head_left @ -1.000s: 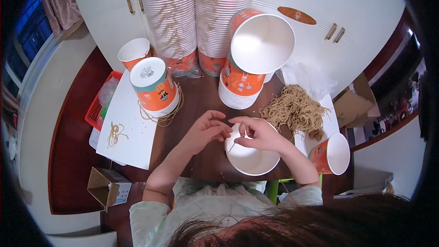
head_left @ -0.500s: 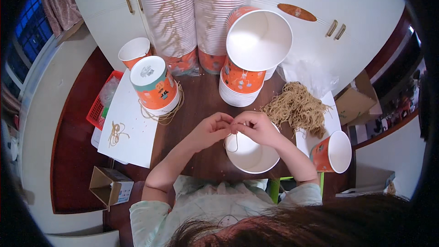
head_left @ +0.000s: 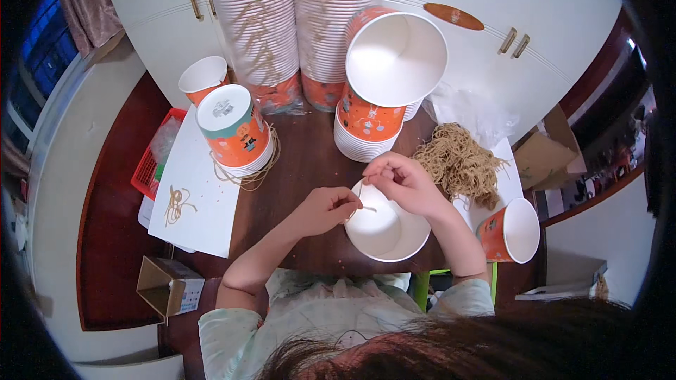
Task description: Attaching string handles to paper cups by threading them through holes and tying knots.
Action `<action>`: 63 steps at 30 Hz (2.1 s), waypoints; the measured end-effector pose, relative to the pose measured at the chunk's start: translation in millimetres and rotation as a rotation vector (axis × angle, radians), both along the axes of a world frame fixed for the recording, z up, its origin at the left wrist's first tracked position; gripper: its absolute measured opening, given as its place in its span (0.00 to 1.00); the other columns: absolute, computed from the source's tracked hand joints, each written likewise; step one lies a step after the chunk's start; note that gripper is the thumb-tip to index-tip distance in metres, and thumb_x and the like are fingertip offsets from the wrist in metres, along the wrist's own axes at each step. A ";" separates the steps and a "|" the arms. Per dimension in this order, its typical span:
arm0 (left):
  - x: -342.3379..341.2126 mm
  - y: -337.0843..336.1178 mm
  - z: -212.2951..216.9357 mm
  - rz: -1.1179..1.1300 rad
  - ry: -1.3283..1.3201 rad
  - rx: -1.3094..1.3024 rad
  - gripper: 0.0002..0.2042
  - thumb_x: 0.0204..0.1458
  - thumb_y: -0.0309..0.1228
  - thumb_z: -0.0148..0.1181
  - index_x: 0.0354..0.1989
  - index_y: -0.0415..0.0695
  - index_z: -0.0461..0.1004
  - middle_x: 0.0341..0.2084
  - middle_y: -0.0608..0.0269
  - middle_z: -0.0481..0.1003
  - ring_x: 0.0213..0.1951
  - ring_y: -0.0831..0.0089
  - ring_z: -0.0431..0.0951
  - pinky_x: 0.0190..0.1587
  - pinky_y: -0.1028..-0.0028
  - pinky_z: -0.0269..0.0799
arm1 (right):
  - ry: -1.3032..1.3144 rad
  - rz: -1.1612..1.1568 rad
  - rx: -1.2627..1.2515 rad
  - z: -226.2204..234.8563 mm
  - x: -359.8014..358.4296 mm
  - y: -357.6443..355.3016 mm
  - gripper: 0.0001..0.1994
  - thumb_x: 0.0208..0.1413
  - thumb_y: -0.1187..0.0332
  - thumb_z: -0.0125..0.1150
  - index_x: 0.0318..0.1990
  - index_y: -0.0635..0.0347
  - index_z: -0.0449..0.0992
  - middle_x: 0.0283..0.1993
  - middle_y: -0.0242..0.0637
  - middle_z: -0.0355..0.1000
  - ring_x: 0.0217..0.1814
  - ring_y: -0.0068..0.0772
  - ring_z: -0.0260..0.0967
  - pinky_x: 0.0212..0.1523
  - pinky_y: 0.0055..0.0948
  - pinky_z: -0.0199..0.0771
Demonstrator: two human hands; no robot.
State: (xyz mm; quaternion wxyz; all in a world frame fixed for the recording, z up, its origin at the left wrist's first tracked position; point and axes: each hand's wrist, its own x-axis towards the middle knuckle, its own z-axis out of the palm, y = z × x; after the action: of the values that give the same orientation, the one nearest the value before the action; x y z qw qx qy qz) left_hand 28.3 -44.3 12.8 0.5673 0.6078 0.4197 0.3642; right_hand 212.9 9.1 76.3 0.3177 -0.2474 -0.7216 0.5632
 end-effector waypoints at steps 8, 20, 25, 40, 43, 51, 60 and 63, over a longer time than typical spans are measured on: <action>-5.0 -0.8 -2.1 -0.074 -0.120 -0.038 0.07 0.52 0.30 0.52 0.32 0.39 0.73 0.23 0.70 0.71 0.26 0.85 0.68 0.31 0.83 0.65 | -0.198 0.021 0.416 -23.4 10.3 28.8 0.10 0.42 0.82 0.48 0.30 0.58 0.73 0.32 0.32 0.68 0.34 0.23 0.64 0.32 0.20 0.63; -6.2 -0.8 -15.1 0.103 -0.257 -0.118 0.08 0.53 0.29 0.51 0.34 0.36 0.72 0.24 0.65 0.73 0.30 0.80 0.72 0.36 0.80 0.68 | -0.527 -0.172 0.833 -34.6 -0.4 -30.3 0.07 0.42 0.64 0.61 0.28 0.55 0.74 0.31 0.32 0.67 0.38 0.34 0.64 0.40 0.33 0.55; -13.7 1.1 -22.4 0.094 -0.285 -0.139 0.07 0.51 0.27 0.52 0.34 0.36 0.72 0.25 0.64 0.73 0.30 0.78 0.73 0.37 0.78 0.68 | -0.521 -0.256 0.829 -26.4 0.2 -38.1 0.04 0.41 0.67 0.59 0.26 0.54 0.74 0.28 0.30 0.67 0.33 0.30 0.64 0.37 0.32 0.55; -18.3 -0.9 -14.7 0.055 -0.156 -0.006 0.09 0.43 0.22 0.60 0.33 0.41 0.68 0.27 0.65 0.73 0.31 0.80 0.73 0.36 0.79 0.69 | -0.392 -0.134 0.781 -25.4 -14.3 -33.6 0.15 0.41 0.66 0.62 0.38 0.57 0.69 0.33 0.37 0.68 0.40 0.40 0.66 0.43 0.37 0.63; -13.1 0.3 -11.8 0.026 -0.124 -0.012 0.11 0.43 0.20 0.59 0.34 0.40 0.65 0.27 0.66 0.72 0.31 0.79 0.73 0.36 0.79 0.69 | -0.297 -0.112 0.704 -31.8 -17.3 -27.6 0.18 0.41 0.68 0.62 0.41 0.59 0.66 0.34 0.40 0.67 0.40 0.43 0.66 0.45 0.37 0.63; -16.9 0.4 -21.3 0.081 -0.286 -0.218 0.11 0.48 0.26 0.56 0.36 0.42 0.62 0.27 0.64 0.73 0.31 0.80 0.72 0.36 0.82 0.66 | -0.401 -0.003 0.557 -39.9 -13.2 -25.2 0.13 0.41 0.72 0.61 0.36 0.60 0.67 0.32 0.39 0.69 0.37 0.41 0.67 0.42 0.36 0.64; -25.0 -26.7 -29.2 0.317 0.254 0.303 0.09 0.41 0.29 0.62 0.30 0.40 0.71 0.25 0.63 0.71 0.28 0.76 0.72 0.30 0.78 0.68 | -0.347 -0.096 0.547 -38.9 -11.0 -23.7 0.13 0.41 0.74 0.61 0.35 0.59 0.65 0.24 0.35 0.70 0.28 0.37 0.69 0.35 0.35 0.65; -17.5 -37.2 -32.1 0.333 0.249 0.342 0.11 0.38 0.29 0.65 0.30 0.40 0.72 0.24 0.64 0.70 0.25 0.77 0.72 0.27 0.79 0.67 | -0.354 -0.054 0.457 -39.4 -11.1 -22.5 0.14 0.40 0.76 0.61 0.36 0.60 0.64 0.23 0.35 0.69 0.27 0.37 0.70 0.31 0.34 0.66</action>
State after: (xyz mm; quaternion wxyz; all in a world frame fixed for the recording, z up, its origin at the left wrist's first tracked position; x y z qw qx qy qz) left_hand 10.8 -81.5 -19.3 0.3326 0.6574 0.5128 0.4407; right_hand 201.7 -13.4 37.0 0.2494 -0.2830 -0.8670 0.3255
